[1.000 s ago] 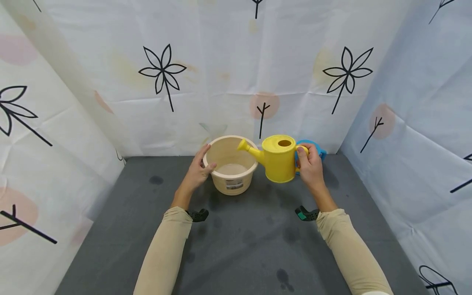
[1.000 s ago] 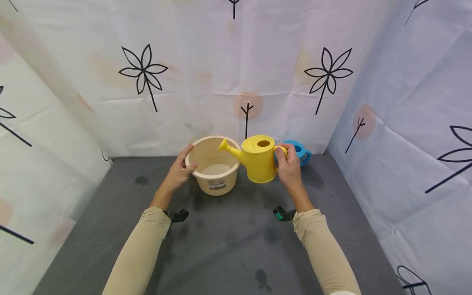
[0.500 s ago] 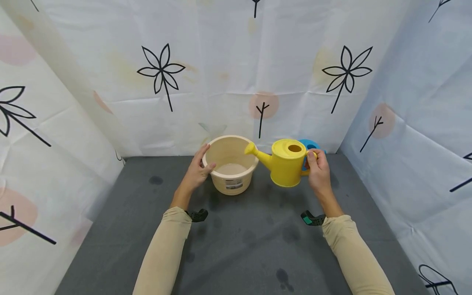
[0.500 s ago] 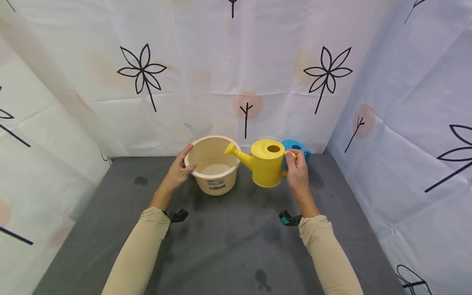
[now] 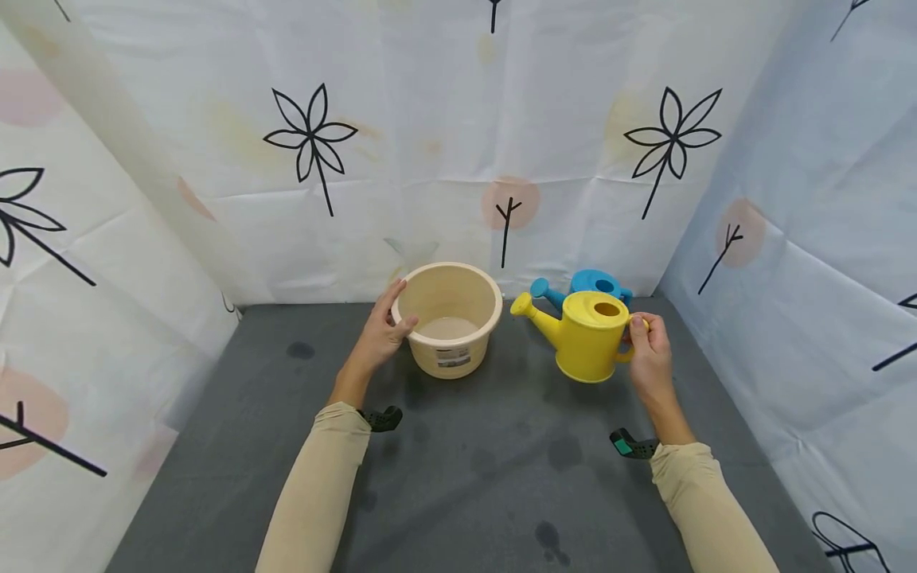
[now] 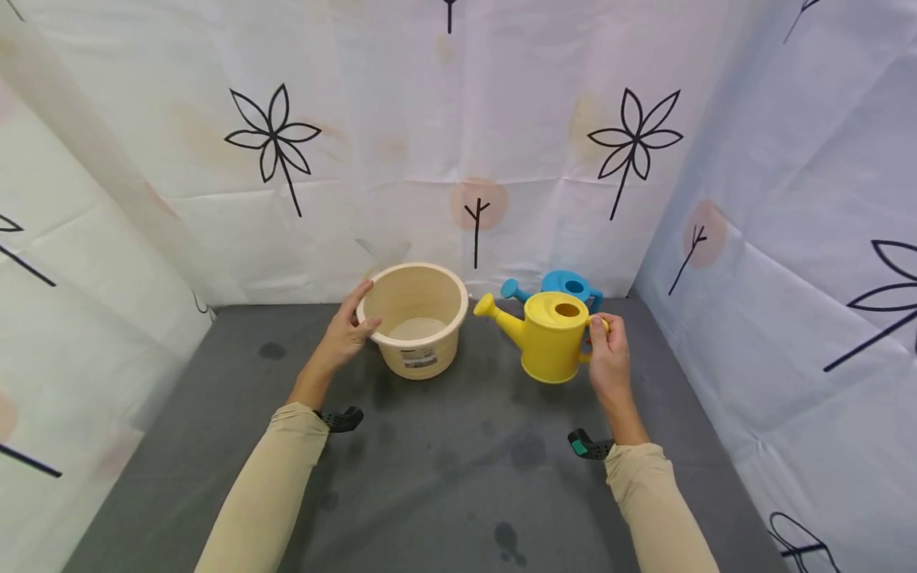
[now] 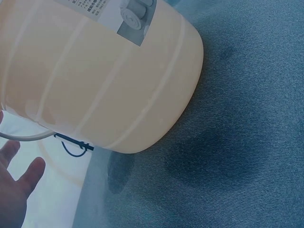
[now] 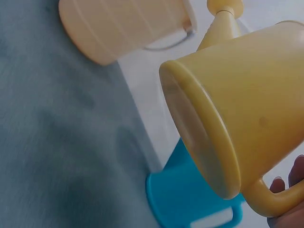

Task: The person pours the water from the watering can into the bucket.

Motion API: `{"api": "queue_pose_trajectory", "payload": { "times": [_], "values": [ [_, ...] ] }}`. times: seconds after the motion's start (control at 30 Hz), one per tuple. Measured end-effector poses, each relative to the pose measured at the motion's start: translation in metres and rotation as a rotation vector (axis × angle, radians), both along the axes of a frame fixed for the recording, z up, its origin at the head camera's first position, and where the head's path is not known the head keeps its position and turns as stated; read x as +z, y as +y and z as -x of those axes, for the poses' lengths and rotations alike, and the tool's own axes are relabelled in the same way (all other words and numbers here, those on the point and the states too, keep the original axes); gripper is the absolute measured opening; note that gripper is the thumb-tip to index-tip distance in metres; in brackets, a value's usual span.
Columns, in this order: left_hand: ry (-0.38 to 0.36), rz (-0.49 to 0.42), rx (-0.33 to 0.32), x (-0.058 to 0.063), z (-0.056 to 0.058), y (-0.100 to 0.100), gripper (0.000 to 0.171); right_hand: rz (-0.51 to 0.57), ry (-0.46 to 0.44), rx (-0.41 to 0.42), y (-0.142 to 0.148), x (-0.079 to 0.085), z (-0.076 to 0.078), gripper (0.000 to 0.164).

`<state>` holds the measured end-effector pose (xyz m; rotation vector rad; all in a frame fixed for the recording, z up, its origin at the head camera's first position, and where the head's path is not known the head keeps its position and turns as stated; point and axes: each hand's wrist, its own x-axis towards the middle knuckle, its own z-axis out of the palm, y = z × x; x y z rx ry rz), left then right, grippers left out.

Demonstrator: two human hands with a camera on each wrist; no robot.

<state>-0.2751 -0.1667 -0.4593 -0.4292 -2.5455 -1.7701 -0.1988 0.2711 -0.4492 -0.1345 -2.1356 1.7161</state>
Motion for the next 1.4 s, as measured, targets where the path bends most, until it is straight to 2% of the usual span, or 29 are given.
{"api": "queue_pose_trajectory", "payload": {
  "times": [0.17,0.27,0.4,0.53,0.67,0.83,0.93,1.27,1.4],
  "values": [
    [-0.016,0.0,-0.017,0.019,-0.012,0.003,0.076,0.008,-0.009,-0.06,0.019,-0.011,-0.006,0.013],
    [-0.018,0.001,-0.026,0.03,-0.02,0.005,0.076,-0.022,-0.017,-0.114,0.028,-0.016,-0.011,0.012],
    [-0.023,-0.009,-0.023,0.032,-0.021,0.005,0.074,-0.036,-0.02,-0.176,0.037,-0.019,-0.017,0.012],
    [-0.02,-0.011,-0.023,0.031,-0.02,0.004,0.074,0.02,0.009,-0.205,0.046,-0.017,-0.021,0.013],
    [-0.015,-0.004,-0.028,0.03,-0.02,0.004,0.075,0.127,0.106,-0.223,0.055,-0.009,-0.021,0.012],
    [-0.004,-0.01,-0.032,0.03,-0.019,0.005,0.075,0.291,0.274,-0.274,0.064,0.001,-0.019,0.009],
    [-0.006,-0.021,-0.034,0.03,-0.018,0.005,0.076,0.33,0.331,-0.313,0.068,0.002,-0.019,0.01],
    [-0.005,0.001,-0.033,0.031,-0.019,0.005,0.075,0.255,0.294,-0.432,0.071,-0.006,-0.022,0.011],
    [-0.015,-0.006,-0.032,0.032,-0.019,0.005,0.076,0.215,0.237,-0.469,0.069,-0.011,-0.021,0.012]
  ]
}}
